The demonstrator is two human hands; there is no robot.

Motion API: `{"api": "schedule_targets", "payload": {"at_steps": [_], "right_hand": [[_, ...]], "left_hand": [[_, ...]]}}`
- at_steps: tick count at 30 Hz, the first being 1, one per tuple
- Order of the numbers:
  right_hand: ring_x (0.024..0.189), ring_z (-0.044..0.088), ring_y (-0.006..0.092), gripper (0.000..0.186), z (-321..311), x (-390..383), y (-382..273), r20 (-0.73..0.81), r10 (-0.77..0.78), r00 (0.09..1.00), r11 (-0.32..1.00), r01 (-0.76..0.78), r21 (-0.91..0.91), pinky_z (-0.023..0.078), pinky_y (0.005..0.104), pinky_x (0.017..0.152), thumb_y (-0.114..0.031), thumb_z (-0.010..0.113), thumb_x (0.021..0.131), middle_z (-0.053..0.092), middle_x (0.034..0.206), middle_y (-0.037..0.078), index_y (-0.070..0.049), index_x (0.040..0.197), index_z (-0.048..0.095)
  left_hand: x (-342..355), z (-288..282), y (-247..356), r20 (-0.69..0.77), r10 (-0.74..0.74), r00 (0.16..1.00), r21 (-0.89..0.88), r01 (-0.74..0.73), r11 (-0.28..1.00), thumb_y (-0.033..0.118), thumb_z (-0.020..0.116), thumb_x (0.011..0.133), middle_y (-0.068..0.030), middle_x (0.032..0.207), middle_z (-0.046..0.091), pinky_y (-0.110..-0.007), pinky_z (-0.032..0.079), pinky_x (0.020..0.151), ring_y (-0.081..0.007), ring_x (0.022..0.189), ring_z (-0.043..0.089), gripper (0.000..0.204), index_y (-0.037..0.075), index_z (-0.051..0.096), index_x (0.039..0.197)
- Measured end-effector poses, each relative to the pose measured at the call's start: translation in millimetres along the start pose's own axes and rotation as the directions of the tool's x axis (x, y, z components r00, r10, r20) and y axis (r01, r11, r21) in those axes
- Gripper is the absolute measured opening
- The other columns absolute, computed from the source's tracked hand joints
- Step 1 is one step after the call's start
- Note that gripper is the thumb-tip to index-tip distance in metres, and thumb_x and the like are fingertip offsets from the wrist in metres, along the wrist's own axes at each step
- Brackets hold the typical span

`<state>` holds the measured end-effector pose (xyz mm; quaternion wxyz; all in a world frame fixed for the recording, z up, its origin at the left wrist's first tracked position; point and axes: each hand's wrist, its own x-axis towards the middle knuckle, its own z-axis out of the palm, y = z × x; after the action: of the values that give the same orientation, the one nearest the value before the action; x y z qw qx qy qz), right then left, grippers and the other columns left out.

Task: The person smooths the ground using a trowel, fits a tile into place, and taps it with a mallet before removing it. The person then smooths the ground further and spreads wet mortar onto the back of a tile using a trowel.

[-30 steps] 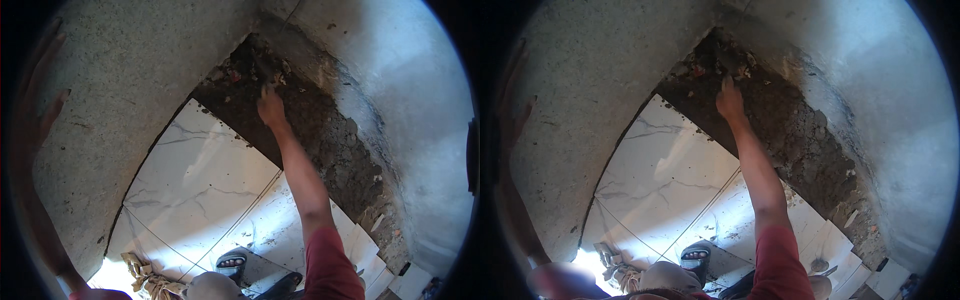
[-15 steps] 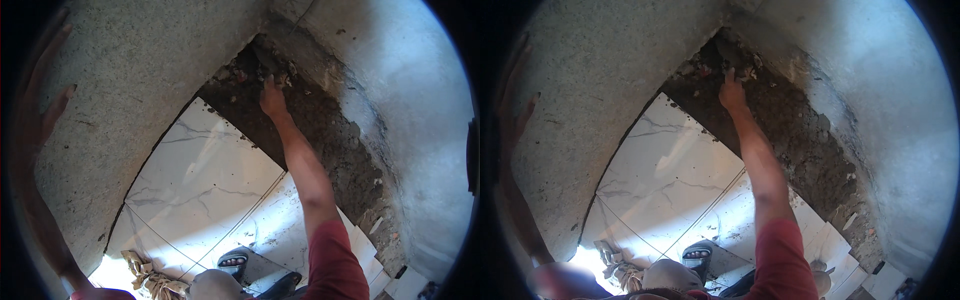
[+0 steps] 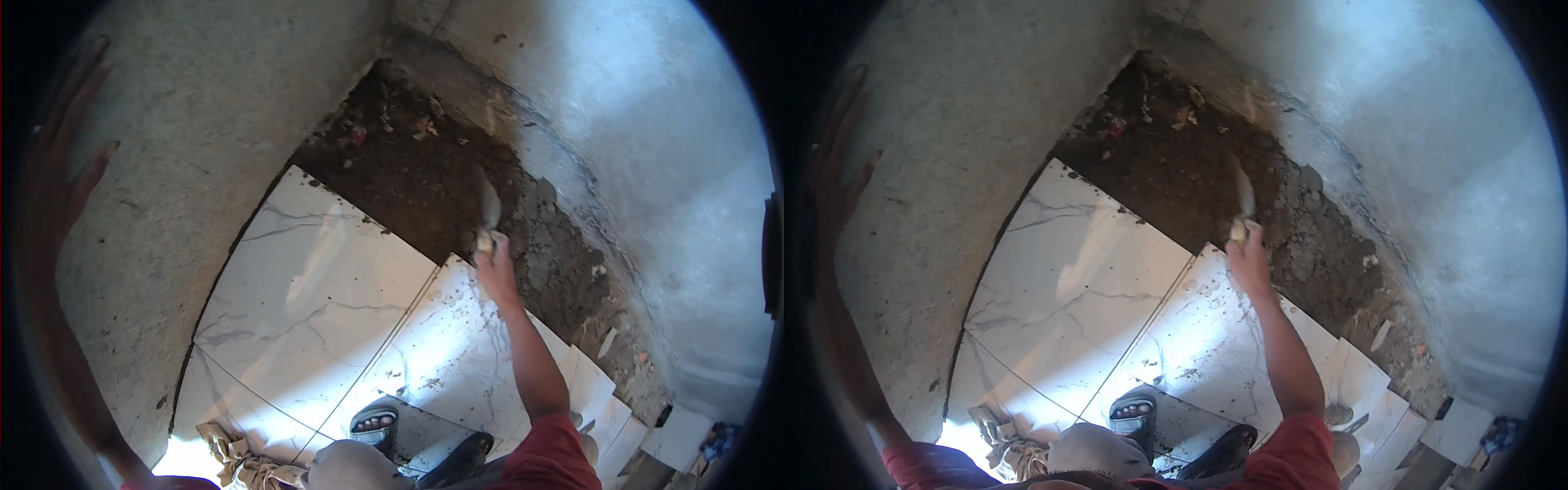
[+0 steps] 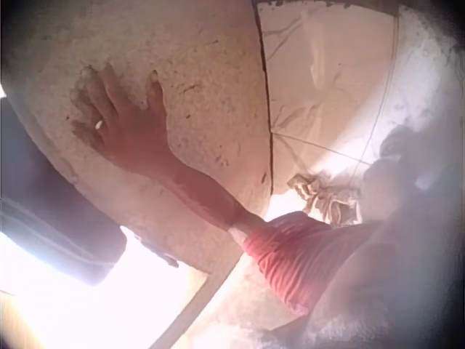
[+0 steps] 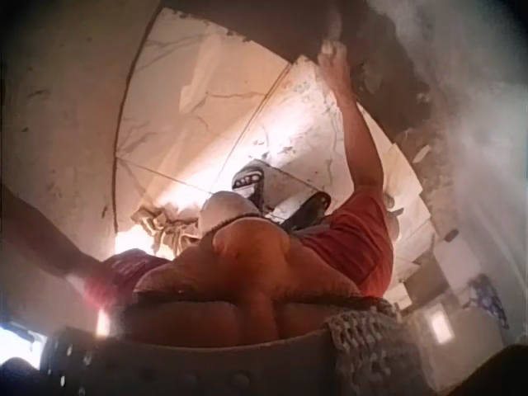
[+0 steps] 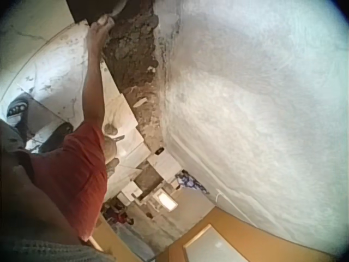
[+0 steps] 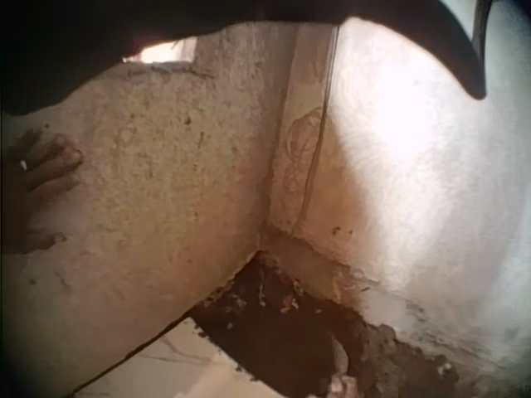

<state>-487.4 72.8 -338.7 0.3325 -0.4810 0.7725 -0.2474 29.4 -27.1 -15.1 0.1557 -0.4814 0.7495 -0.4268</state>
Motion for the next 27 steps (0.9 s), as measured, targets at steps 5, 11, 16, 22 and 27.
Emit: {"api": "schedule_targets", "payload": {"at_steps": [5, 11, 16, 22, 27], "right_hand": [[0.101, 0.057, 0.0462, 0.050, 31, 5, -42, 0.131, -0.223, 0.966, 0.969, 0.234, -0.076, 0.047, 0.0494, 0.084, -0.025, 0.058, 0.087, 0.059, 0.106, 0.031, -0.007, 0.129, 0.039], [0.093, 0.062, 0.0436, 0.037, 125, 91, -114, 0.183, -0.360, 0.915, 0.804, 0.404, -0.436, 0.050, 0.0509, 0.080, -0.011, 0.049, 0.086, 0.062, 0.092, 0.030, 0.001, 0.121, 0.045], [0.090, 0.061, 0.0467, 0.037, 95, 39, -131, 0.408, -0.287, 0.867, 0.747, 0.469, -0.471, 0.050, 0.0531, 0.079, -0.009, 0.048, 0.085, 0.062, 0.089, 0.031, 0.003, 0.120, 0.044], [0.084, 0.061, 0.0483, 0.038, 40, 36, -80, 0.268, -0.326, 0.907, 0.768, 0.419, -0.484, 0.051, 0.0526, 0.076, -0.010, 0.049, 0.086, 0.060, 0.094, 0.028, 0.002, 0.121, 0.042], [0.084, 0.064, 0.0386, 0.038, -24, 116, -58, 0.038, -0.329, 0.944, 0.441, 0.189, -0.877, 0.054, 0.0462, 0.071, -0.008, 0.046, 0.087, 0.058, 0.104, 0.024, 0.000, 0.124, 0.042]], "left_hand": [[-5, -16, -6, 0.075, -0.075, 0.994, 0.081, 0.069, 0.994, 0.026, 0.071, 0.074, 0.0085, 0.149, 0.028, -0.035, 0.023, 0.116, -0.0130, 0.138, 0.026, 0.081, 0.024, 0.030, 0.143], [3, -22, 0, -0.019, -0.041, 0.999, 0.016, 0.041, 0.999, 0.034, 0.071, 0.072, 0.0091, 0.148, 0.032, -0.034, 0.020, 0.118, -0.0104, 0.138, 0.025, 0.080, 0.026, 0.033, 0.142], [-7, -15, -4, 0.030, -0.063, 0.998, 0.015, 0.062, 0.998, 0.036, 0.071, 0.071, 0.0099, 0.148, 0.030, -0.034, 0.020, 0.118, -0.0100, 0.138, 0.025, 0.082, 0.026, 0.031, 0.142], [-4, -18, -9, 0.025, -0.078, 0.997, 0.004, 0.078, 0.997, 0.033, 0.072, 0.072, 0.0094, 0.150, 0.027, -0.033, 0.021, 0.117, -0.0103, 0.138, 0.023, 0.082, 0.026, 0.029, 0.143], [4, 6, -5, -0.053, -0.028, 0.998, -0.060, 0.024, 0.998, 0.027, 0.072, 0.074, 0.0082, 0.150, 0.026, -0.033, 0.022, 0.117, -0.0119, 0.139, 0.022, 0.081, 0.026, 0.029, 0.143]]}}
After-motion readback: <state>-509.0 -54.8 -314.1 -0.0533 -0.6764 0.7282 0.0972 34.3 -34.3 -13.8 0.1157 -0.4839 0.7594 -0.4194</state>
